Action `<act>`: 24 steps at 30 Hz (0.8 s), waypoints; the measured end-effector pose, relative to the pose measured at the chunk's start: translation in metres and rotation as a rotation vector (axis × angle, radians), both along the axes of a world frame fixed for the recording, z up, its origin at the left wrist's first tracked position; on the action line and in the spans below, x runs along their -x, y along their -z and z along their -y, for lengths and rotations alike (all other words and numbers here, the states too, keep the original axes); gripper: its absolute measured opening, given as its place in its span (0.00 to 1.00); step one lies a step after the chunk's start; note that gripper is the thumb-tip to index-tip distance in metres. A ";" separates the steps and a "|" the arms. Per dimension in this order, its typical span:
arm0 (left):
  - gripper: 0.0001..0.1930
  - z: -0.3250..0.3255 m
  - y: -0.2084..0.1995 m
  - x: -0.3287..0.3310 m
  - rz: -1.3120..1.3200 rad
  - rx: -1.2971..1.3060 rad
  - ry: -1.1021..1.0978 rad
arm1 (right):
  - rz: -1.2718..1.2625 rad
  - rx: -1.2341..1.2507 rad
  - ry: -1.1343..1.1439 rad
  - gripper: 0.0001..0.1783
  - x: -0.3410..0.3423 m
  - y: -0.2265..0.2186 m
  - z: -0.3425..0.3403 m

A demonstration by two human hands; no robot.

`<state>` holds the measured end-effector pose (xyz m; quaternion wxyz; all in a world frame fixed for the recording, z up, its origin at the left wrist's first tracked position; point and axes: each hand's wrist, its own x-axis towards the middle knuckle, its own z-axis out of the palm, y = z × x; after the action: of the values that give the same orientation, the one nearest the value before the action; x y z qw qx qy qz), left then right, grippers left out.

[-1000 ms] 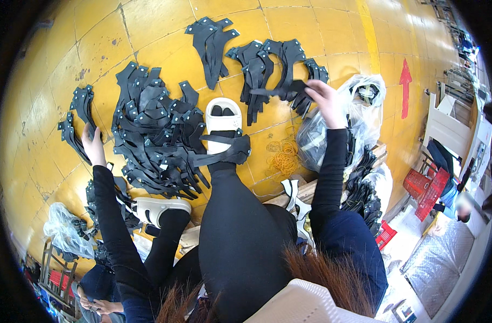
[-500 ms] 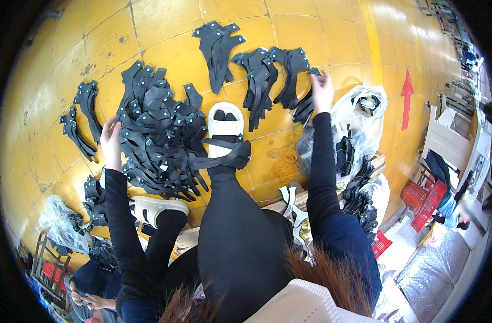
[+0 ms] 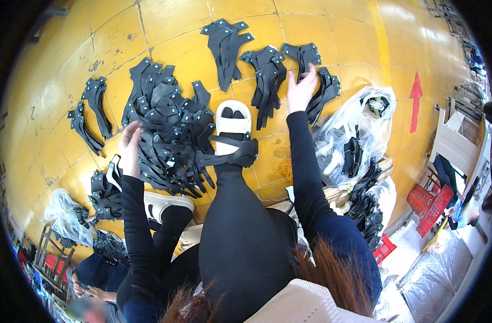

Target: The person sits on the floor and repeatedly picks up black shoe parts, aligns them, and places them into a pile. The person handles the parts one at a time, occasionally adjusting their position before stacking them.

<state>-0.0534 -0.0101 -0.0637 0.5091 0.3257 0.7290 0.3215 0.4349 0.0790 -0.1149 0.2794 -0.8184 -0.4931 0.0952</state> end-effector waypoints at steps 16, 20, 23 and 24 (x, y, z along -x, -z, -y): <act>0.16 0.014 -0.004 -0.050 0.155 0.070 -0.009 | -0.298 -0.069 -0.099 0.23 0.050 0.017 0.032; 0.15 0.015 -0.008 -0.055 0.132 0.067 -0.025 | -0.133 -0.061 -0.121 0.24 0.061 0.009 0.032; 0.15 0.015 -0.009 -0.057 0.145 0.066 -0.041 | -0.054 0.141 0.087 0.52 0.077 0.005 0.031; 0.15 0.015 -0.010 -0.057 0.142 0.045 -0.036 | -0.061 0.167 0.069 0.54 0.079 0.005 0.030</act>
<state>0.0035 -0.0253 -0.0537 0.5608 0.2772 0.7038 0.3366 0.3555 0.0488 -0.1195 0.2282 -0.8520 -0.4462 0.1512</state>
